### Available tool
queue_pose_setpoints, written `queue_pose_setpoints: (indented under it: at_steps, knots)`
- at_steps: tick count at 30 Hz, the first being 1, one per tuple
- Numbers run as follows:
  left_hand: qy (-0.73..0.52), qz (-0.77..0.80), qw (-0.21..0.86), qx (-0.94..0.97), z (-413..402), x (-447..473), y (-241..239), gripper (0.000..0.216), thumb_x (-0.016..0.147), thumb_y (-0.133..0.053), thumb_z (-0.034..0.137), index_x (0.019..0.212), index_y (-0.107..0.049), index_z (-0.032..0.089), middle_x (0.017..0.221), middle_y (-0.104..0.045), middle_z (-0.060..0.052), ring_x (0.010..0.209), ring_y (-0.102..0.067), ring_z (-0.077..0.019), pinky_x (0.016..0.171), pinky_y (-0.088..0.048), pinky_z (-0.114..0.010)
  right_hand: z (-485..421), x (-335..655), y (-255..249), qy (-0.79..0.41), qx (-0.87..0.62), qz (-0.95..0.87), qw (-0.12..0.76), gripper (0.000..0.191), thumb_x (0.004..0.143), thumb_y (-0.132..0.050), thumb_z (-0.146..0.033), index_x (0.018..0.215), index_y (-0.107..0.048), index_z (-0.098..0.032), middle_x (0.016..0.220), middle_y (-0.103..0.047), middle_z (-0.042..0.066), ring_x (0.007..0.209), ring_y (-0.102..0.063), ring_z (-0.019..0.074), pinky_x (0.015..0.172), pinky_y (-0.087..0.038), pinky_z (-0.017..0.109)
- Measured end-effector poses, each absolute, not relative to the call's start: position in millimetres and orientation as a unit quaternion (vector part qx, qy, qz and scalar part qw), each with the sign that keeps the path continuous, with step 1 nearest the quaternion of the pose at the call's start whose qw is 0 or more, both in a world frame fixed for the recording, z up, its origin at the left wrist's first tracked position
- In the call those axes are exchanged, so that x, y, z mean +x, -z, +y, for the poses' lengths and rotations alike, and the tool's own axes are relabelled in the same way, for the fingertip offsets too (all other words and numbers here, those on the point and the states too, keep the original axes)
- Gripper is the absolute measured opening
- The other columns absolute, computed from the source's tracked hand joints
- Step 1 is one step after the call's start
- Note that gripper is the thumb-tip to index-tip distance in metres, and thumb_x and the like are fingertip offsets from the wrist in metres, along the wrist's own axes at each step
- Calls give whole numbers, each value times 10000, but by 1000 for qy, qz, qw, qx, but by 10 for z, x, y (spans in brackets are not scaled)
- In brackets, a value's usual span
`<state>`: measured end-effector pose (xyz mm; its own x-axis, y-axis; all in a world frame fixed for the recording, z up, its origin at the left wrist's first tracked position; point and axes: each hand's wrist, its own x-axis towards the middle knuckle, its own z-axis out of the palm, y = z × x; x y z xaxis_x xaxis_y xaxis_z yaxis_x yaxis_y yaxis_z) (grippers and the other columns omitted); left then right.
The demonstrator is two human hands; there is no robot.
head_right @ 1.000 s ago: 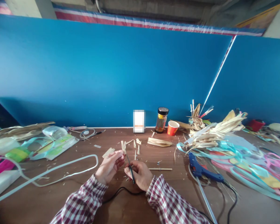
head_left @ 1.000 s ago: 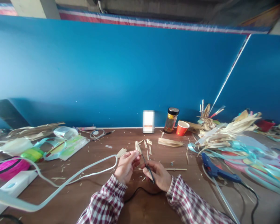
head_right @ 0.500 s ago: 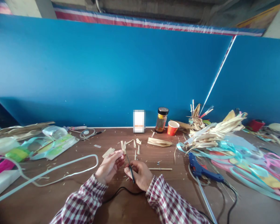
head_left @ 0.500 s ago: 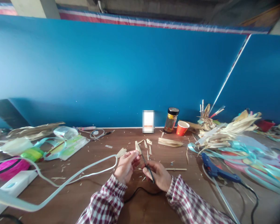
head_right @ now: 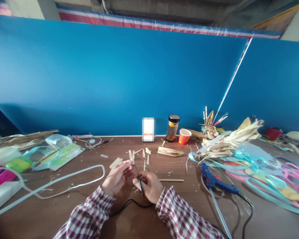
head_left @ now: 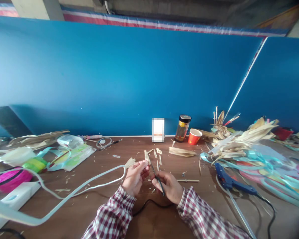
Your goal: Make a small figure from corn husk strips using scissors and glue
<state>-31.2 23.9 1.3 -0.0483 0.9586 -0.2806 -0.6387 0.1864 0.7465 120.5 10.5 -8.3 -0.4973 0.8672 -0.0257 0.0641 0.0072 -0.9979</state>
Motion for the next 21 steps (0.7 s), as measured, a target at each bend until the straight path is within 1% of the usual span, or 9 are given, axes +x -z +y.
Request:
queue_pose_setpoints:
  at_steps: [10, 14, 21]
  knots:
    - [-603, 384, 669, 204, 234, -307, -6, 77, 699, -692, 144, 743, -650, 96, 637, -615, -15, 532, -570, -63, 503, -508, -157, 119, 1213, 130, -584, -369, -639, 338, 313, 775, -588, -468, 852, -579, -165, 541, -411, -57, 476, -353, 74, 457, -284, 201]
    - [-603, 385, 667, 209, 235, -303, -3, 77, 710, -686, 151, 760, -650, 105, 652, -627, -22, 554, -586, -70, 512, -511, -155, 120, 1213, 136, -589, -368, -633, 342, 306, 766, -601, -456, 853, -588, -163, 535, -425, -53, 483, -374, 80, 460, -294, 201]
    - [-595, 389, 668, 218, 242, -321, 20, 112, 672, -724, 158, 737, -654, 100, 622, -620, -13, 520, -574, -62, 488, -502, -147, 131, 1216, 165, -588, -369, -632, 344, 268, 751, -630, -412, 865, -602, -170, 536, -434, -55, 476, -377, 80, 463, -313, 201]
